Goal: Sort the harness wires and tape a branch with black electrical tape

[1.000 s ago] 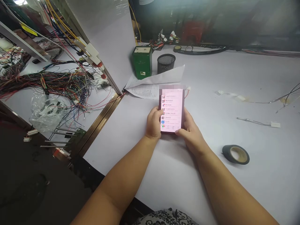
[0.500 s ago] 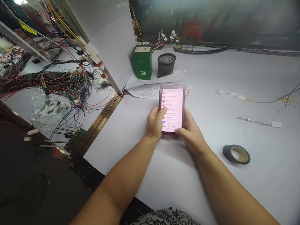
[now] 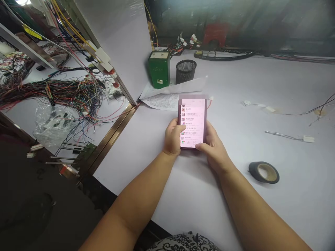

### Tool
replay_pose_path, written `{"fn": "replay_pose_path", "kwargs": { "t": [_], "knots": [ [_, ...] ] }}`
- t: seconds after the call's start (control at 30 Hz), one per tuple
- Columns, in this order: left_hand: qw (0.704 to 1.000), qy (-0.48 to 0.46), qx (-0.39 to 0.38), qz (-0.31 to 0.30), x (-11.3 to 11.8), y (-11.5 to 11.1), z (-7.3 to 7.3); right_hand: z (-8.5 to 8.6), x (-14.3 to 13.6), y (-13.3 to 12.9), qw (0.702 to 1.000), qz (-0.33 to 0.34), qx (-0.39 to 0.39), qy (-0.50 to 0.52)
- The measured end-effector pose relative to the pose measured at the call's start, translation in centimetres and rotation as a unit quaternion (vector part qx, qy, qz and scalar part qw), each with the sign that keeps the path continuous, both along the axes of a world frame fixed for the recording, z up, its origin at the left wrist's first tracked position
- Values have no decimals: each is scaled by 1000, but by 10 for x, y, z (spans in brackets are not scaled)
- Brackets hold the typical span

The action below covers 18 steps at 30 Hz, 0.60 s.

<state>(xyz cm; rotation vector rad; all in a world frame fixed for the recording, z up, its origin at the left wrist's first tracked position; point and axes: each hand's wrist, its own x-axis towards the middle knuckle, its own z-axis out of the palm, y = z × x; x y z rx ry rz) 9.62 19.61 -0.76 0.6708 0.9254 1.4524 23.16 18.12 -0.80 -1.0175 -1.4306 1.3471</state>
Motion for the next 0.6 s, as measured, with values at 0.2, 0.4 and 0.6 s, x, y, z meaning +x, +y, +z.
{"fn": "replay_pose_path", "kwargs": {
  "t": [0.2, 0.4, 0.6],
  "knots": [
    [1000, 0, -13, 5, 2, 1, -1, -3, 1, -1, 1000, -4, -3, -7],
    [1000, 11, -16, 10, 2, 2, -4, -3, 1, -1, 1000, -4, 0, -11],
    [1000, 5, 6, -4, -1, 1, -2, -1, 0, -1, 1000, -8, -4, -10]
  ]
}}
